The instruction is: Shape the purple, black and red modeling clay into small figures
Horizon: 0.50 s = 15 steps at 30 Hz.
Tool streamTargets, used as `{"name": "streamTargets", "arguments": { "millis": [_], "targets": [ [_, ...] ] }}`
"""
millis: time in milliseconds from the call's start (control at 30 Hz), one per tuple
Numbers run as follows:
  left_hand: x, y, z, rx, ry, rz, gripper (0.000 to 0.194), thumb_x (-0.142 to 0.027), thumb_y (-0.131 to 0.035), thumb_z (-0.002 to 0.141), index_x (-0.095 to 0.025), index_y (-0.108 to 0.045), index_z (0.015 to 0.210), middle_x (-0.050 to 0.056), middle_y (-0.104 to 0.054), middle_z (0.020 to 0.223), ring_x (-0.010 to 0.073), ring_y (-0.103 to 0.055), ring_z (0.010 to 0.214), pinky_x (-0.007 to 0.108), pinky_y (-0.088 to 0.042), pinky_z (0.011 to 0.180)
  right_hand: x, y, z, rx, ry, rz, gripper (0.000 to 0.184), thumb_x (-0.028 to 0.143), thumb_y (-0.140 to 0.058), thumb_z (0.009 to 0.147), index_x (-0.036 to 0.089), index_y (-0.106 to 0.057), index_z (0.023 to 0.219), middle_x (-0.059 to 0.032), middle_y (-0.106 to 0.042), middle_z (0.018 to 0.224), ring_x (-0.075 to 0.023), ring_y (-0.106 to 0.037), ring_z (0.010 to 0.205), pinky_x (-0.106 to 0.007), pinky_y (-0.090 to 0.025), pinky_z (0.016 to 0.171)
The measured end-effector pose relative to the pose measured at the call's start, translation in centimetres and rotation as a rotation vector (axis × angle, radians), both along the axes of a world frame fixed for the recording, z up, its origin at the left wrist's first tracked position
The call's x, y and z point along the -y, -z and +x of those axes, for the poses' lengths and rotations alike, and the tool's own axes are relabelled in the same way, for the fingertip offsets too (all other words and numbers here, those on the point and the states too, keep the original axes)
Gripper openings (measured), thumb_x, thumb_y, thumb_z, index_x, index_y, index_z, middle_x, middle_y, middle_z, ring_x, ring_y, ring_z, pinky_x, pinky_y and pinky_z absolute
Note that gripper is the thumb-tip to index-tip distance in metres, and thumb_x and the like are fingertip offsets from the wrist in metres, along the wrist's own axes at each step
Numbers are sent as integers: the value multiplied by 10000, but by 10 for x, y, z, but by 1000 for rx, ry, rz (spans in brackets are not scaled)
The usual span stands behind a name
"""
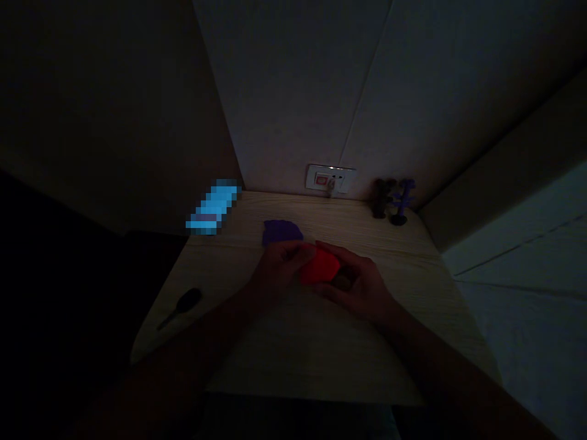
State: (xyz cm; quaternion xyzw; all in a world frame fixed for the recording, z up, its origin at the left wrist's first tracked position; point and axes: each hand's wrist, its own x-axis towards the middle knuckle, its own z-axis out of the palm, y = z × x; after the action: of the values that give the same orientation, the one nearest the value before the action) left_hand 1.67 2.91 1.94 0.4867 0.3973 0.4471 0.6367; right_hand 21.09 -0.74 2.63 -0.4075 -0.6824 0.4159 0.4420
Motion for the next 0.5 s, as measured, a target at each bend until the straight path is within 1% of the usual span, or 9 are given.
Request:
{"name": "streamTargets", "arguments": {
  "millis": [33,133,233,300,400,500],
  "targets": [
    [0,1,0,17,-5,-4,370,-518,-876,780,-156,-813,829,36,-762,764,137,-640,667,238,-485,622,0,2,0,-6,-7,-4,628,374,-912,799,275,-705,1383,-82,-808,1224,-264,-806,989,-375,-696,831],
    [-1,2,2,116,22,-62,394,-519,-903,753,-159,-814,887,37,-768,796,134,-658,692,230,-504,637,-2,6,1,-27,19,-2,584,382,-904,815,281,-725,1362,-82,-809,1227,-261,-811,972,-384,-703,837],
    [0,2,5,235,71,-201,475,-479,-971,653,-158,-805,962,55,-793,873,166,-707,731,266,-562,673,-4,8,3,-29,120,24,633,413,-937,773,274,-734,1356,-98,-811,1220,-265,-812,932,-380,-708,797],
    [-1,2,6,257,85,-248,496,-445,-992,618,-150,-802,968,67,-800,891,181,-723,730,286,-580,674,-5,9,5,-19,174,31,654,432,-958,739,258,-749,1334,-108,-824,1165,-262,-810,868,-366,-705,737],
    [-2,4,5,232,79,-226,445,-414,-977,650,-144,-808,960,70,-805,887,175,-729,734,278,-573,687,-5,9,6,-10,180,25,646,449,-953,742,250,-757,1324,-100,-834,1106,-246,-801,789,-365,-697,705],
    [-4,6,4,201,67,-208,382,-370,-962,668,-145,-799,929,57,-800,864,161,-720,722,268,-556,693,-4,8,6,-8,160,9,629,440,-940,765,267,-750,1339,-92,-825,1169,-245,-801,824,-397,-698,783]
  ]
}}
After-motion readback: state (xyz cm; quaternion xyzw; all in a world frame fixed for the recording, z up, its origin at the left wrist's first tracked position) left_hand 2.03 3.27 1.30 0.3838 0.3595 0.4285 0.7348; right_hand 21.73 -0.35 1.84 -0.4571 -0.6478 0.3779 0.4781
